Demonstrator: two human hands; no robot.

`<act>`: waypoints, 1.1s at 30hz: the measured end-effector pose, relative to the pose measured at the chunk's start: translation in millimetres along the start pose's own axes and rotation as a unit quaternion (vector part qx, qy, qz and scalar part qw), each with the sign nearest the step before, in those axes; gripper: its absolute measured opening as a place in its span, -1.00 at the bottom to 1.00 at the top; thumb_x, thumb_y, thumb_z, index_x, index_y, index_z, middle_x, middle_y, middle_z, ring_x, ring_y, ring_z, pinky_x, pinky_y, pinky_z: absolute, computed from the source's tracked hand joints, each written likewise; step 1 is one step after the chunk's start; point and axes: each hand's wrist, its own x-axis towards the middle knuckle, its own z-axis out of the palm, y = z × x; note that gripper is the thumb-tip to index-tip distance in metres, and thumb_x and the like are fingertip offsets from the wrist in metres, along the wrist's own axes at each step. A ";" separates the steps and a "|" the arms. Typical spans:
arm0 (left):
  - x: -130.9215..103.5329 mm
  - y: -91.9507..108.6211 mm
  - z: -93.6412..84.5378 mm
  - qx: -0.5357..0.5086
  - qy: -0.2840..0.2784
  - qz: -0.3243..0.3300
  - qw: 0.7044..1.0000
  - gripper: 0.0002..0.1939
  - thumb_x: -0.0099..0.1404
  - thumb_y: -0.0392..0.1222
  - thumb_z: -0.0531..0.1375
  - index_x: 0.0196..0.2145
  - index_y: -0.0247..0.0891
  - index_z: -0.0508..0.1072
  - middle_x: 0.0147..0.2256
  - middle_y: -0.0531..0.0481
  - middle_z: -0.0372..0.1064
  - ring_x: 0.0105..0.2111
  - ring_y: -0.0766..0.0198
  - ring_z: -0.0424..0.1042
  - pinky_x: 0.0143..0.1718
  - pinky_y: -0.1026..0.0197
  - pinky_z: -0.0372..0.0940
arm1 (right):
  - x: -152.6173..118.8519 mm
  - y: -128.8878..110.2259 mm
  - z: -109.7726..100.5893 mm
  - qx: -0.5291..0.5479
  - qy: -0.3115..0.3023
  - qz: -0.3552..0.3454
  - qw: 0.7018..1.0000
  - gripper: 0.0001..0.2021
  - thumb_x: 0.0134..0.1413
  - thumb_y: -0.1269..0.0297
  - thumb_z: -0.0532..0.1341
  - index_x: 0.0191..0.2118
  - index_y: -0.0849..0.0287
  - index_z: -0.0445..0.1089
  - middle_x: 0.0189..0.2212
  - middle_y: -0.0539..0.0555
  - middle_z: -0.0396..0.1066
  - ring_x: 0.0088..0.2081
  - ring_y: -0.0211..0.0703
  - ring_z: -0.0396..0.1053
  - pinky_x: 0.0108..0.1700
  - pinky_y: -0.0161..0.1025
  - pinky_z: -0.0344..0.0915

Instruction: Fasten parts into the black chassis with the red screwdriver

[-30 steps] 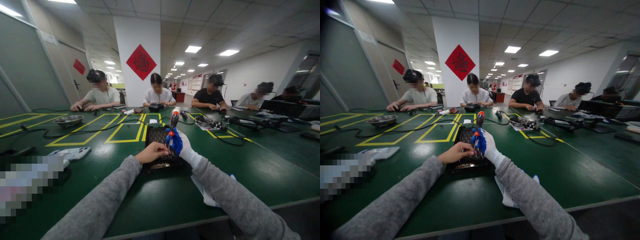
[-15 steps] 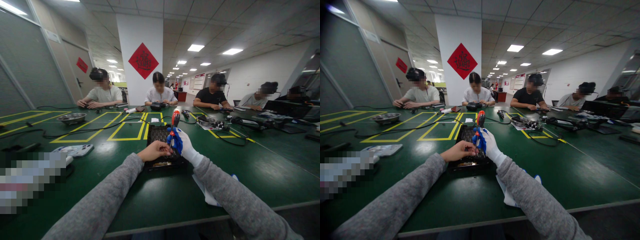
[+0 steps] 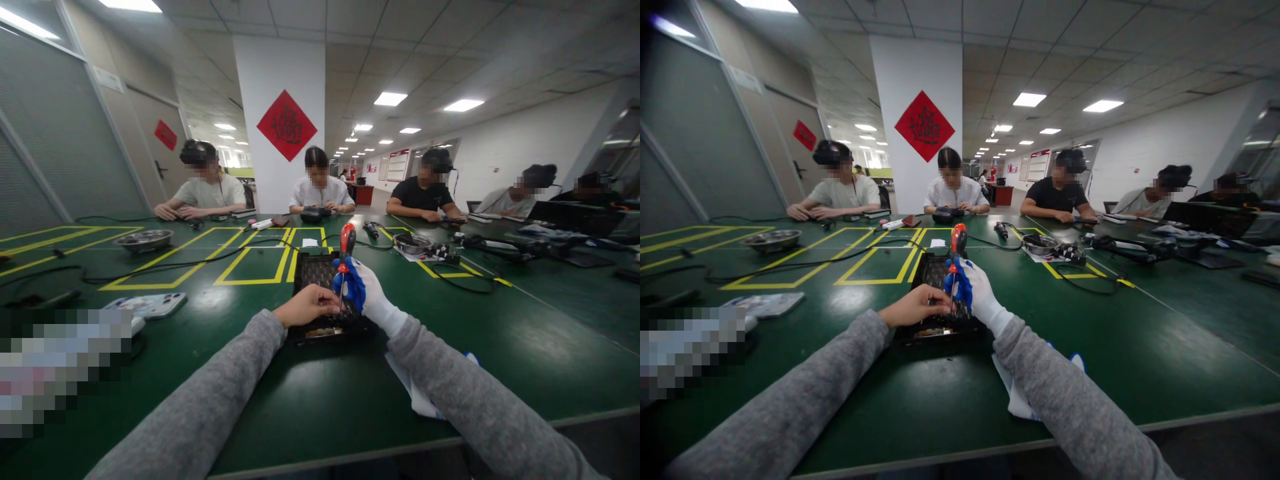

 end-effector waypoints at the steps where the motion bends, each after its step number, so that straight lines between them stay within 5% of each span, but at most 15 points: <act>1: 0.0 0.0 0.1 0.001 -0.006 0.004 1.000 -0.74 0.16 -0.12 0.16 -0.31 -0.39 0.49 -0.32 -0.09 0.46 -0.31 0.27 0.39 -0.21 0.26 0.25 | -0.1 -0.2 -0.6 -0.006 -0.011 0.002 1.000 -0.65 -0.05 0.06 0.18 -0.21 0.23 0.34 -0.61 0.00 0.36 -0.60 -0.29 0.31 -0.58 -0.37 0.24; 8: 0.5 0.2 1.6 0.027 0.017 -0.034 0.999 -0.72 0.07 -0.07 0.23 -0.42 -0.40 0.45 -0.47 -0.01 0.41 -0.45 0.34 0.35 -0.36 0.31 0.23 | -1.4 0.7 1.2 -0.011 0.002 -0.025 1.000 -0.68 -0.03 0.09 0.17 -0.21 0.21 0.33 -0.62 -0.02 0.36 -0.63 -0.34 0.27 -0.61 -0.41 0.19; 17: -0.3 6.0 -0.6 0.004 -0.021 0.000 1.000 -0.73 0.15 -0.13 0.17 -0.29 -0.40 0.48 -0.29 -0.12 0.46 -0.28 0.25 0.40 -0.18 0.24 0.25 | -2.7 -3.6 1.4 -0.016 -0.008 0.013 1.000 -0.62 -0.05 0.05 0.17 -0.18 0.24 0.35 -0.62 0.01 0.38 -0.64 -0.32 0.29 -0.64 -0.42 0.18; 24: 0.9 2.5 1.5 0.029 0.019 -0.027 0.999 -0.75 0.11 -0.10 0.20 -0.41 -0.41 0.46 -0.43 -0.05 0.44 -0.40 0.30 0.38 -0.28 0.27 0.26 | -2.0 -2.2 2.3 -0.007 0.012 -0.012 1.000 -0.63 -0.06 0.06 0.18 -0.15 0.19 0.31 -0.62 -0.01 0.38 -0.65 -0.33 0.27 -0.65 -0.43 0.17; 33: 0.9 4.6 0.3 0.014 -0.010 0.000 1.000 -0.76 0.18 -0.14 0.14 -0.30 -0.39 0.47 -0.30 -0.10 0.45 -0.27 0.26 0.39 -0.16 0.24 0.24 | -1.9 -3.8 0.8 -0.030 -0.014 0.005 0.999 -0.60 -0.06 0.05 0.17 -0.17 0.25 0.35 -0.63 0.01 0.39 -0.69 -0.36 0.24 -0.67 -0.44 0.15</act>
